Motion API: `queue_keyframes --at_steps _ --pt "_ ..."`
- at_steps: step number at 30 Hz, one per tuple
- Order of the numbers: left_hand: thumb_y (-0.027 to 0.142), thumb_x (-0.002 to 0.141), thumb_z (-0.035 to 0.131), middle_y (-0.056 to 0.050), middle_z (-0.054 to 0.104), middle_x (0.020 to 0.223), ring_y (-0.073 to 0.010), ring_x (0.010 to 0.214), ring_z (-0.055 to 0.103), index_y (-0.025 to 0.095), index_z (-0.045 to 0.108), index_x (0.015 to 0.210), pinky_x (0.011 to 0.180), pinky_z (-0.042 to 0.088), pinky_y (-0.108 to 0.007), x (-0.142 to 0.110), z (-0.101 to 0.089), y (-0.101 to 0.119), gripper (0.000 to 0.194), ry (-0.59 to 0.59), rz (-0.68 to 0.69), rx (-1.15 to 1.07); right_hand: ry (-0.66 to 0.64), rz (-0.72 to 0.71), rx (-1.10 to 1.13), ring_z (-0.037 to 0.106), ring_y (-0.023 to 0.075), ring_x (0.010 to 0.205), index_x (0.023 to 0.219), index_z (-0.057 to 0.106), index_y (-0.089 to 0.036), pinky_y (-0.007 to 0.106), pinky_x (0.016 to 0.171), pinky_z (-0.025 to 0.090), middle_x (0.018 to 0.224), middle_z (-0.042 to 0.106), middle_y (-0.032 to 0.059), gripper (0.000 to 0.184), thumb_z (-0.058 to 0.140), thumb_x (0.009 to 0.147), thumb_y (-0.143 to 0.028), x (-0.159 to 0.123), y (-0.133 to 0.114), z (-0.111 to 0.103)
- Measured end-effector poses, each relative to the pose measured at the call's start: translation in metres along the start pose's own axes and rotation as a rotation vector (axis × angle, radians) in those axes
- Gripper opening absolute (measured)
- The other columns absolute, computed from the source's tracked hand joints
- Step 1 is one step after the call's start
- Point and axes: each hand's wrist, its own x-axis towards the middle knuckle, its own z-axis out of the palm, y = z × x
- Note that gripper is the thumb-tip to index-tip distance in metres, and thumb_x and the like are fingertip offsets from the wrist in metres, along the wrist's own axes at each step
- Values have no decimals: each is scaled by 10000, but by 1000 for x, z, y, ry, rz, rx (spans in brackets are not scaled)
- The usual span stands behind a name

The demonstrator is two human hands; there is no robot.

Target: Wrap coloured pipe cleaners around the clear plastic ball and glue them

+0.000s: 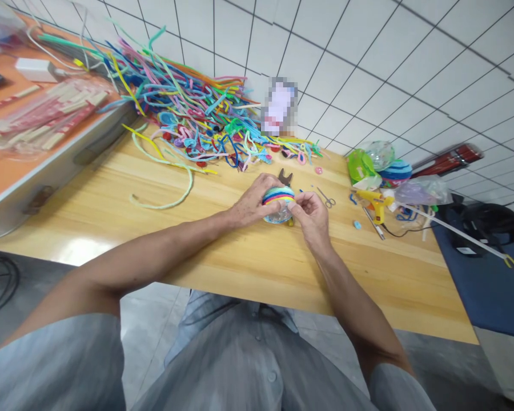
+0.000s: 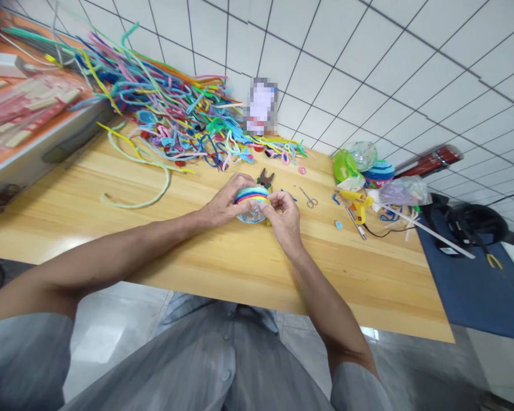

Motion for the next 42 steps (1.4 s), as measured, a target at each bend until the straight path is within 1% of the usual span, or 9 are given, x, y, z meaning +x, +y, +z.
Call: queue_keyframes --at_steps 3,7,13,16,20,22,28,35,42 --pt "691 1075 561 -133 684 1304 -307 1301 631 226 654 1294 1164 538 -533 0 0 0 523 -15 -7 3 27 23 39 661 164 831 1025 674 -249 320 782 548 982 746 -1 392 852 764 -481 0 6 2" --pt "699 1088 536 -143 682 1313 -311 1320 624 216 654 1300 1173 530 -540 1 -1 1 541 -34 13 -2 -19 43 102 697 187 901 1068 656 -262 327 792 585 1057 752 20 436 861 777 -515 -1 10 3" --pt "680 1127 491 -144 686 1309 -290 1328 626 205 666 1296 1197 518 -509 1 -3 8 534 -36 -8 -21 -53 57 236 721 229 1156 1126 676 -296 361 970 612 1166 759 31 459 917 799 -510 -2 14 4" --pt "691 1131 463 -148 684 1337 -291 1340 627 210 666 1311 1207 513 -514 0 -4 7 552 -42 1 -36 -57 59 253 728 234 1155 1125 684 -301 370 984 614 1161 767 28 468 934 798 -524 -2 15 4" --pt "729 1023 654 -160 675 1362 -319 1345 628 206 641 1334 1179 536 -531 0 -3 1 608 -42 20 -12 -67 47 242 734 232 1146 1133 681 -298 376 996 618 1174 769 27 471 924 813 -545 -1 16 4" --pt "698 1016 674 -159 677 1361 -322 1337 630 209 639 1333 1169 539 -535 0 -2 -1 583 -34 16 0 -72 32 229 737 223 1129 1148 676 -296 364 975 621 1175 769 25 475 916 828 -552 0 17 4" --pt "573 1070 608 -130 682 1334 -296 1296 623 218 634 1309 1167 524 -511 -1 0 3 428 -6 -11 34 -99 -16 195 753 217 1107 1187 672 -296 354 928 636 1192 779 33 499 906 856 -586 1 18 5" --pt "591 1095 534 -140 660 1322 -308 1299 594 204 616 1321 1173 508 -527 -2 4 -1 455 9 -5 35 -71 -42 214 749 223 1127 1173 704 -297 367 970 634 1189 784 35 508 925 828 -598 3 16 9" --pt "575 1138 435 -150 661 1337 -306 1319 597 211 605 1295 1205 491 -549 -1 1 5 431 -27 -21 -20 -44 -37 209 740 226 1087 1140 714 -289 365 933 628 1151 784 31 469 929 810 -543 3 15 9"
